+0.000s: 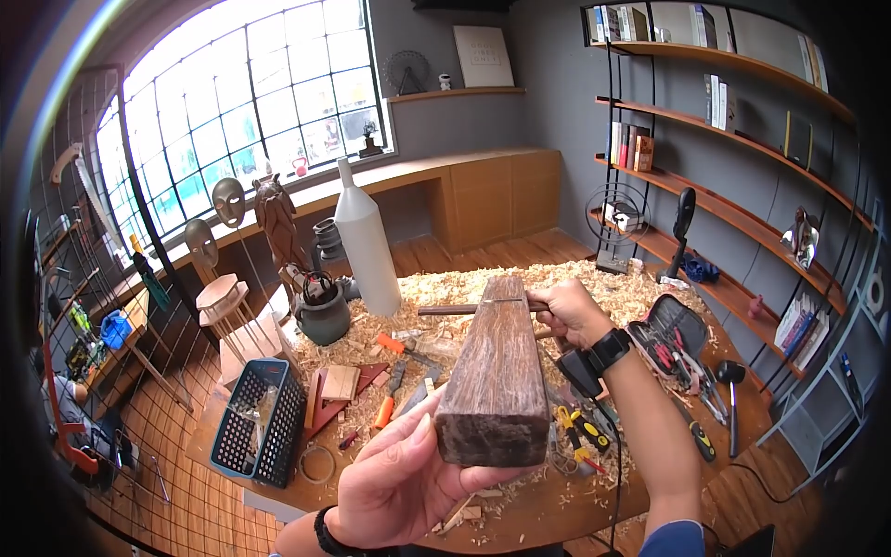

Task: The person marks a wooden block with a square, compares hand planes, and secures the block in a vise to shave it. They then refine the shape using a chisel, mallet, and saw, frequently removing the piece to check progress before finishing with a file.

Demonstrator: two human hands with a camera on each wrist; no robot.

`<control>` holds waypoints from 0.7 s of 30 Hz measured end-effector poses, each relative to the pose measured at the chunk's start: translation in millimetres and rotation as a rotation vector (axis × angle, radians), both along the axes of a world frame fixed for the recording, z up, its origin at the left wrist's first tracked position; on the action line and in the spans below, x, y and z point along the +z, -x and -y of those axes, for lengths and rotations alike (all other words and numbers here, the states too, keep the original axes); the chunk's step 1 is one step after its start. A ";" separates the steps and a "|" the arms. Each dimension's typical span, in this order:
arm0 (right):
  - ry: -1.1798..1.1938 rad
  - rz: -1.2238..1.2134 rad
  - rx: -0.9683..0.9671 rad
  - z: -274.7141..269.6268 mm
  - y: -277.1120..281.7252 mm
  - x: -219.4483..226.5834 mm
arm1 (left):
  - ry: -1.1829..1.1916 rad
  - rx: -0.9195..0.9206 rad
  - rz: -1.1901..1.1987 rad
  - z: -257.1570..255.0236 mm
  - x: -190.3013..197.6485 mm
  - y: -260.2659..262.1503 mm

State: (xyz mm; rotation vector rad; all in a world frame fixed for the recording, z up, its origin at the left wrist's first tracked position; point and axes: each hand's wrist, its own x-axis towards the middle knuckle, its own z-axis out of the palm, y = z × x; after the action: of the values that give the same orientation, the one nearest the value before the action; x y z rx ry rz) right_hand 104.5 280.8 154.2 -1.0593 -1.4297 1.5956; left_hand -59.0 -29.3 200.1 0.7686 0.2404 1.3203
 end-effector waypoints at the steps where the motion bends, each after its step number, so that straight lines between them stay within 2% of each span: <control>1: 0.000 -0.003 0.003 0.0 -0.6 0.5 | 0.000 0.000 0.000 0.1 -0.2 0.3; 6: 0.016 -0.062 0.020 -2.6 -2.3 -2.5 | -0.020 -0.025 0.025 0.5 -8.3 3.0; 10: -0.039 -0.107 -0.037 -8.1 -4.3 -11.8 | 0.013 -0.015 -0.025 6.4 -7.6 5.8; 12: -0.107 -0.120 -0.120 -5.1 -3.7 -13.0 | 0.191 0.064 -0.182 9.3 -14.2 11.7; 13: -0.097 -0.116 -0.125 -2.2 -5.6 -15.5 | 0.202 0.059 -0.179 10.9 -22.2 16.8; 15: -0.155 -0.155 -0.195 5.0 -10.8 -17.9 | 0.155 0.182 -0.331 9.9 -42.8 33.2; 17: -0.137 -0.227 -0.347 25.5 -11.3 -17.8 | 0.239 0.310 -0.195 10.7 -57.6 52.7; 20: -0.120 -0.364 -0.380 59.3 -20.2 -26.1 | 0.230 0.621 -0.286 -9.4 -75.9 82.7; 21: -0.077 -0.424 -0.294 76.7 -26.6 -25.8 | 0.234 0.681 -0.295 -17.3 -83.9 93.8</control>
State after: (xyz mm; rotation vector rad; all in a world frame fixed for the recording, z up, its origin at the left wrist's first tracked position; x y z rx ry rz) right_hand 131.1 204.1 128.3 -0.7842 -0.9932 1.4326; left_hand -152.8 -12.0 116.2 0.7029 0.9401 1.7668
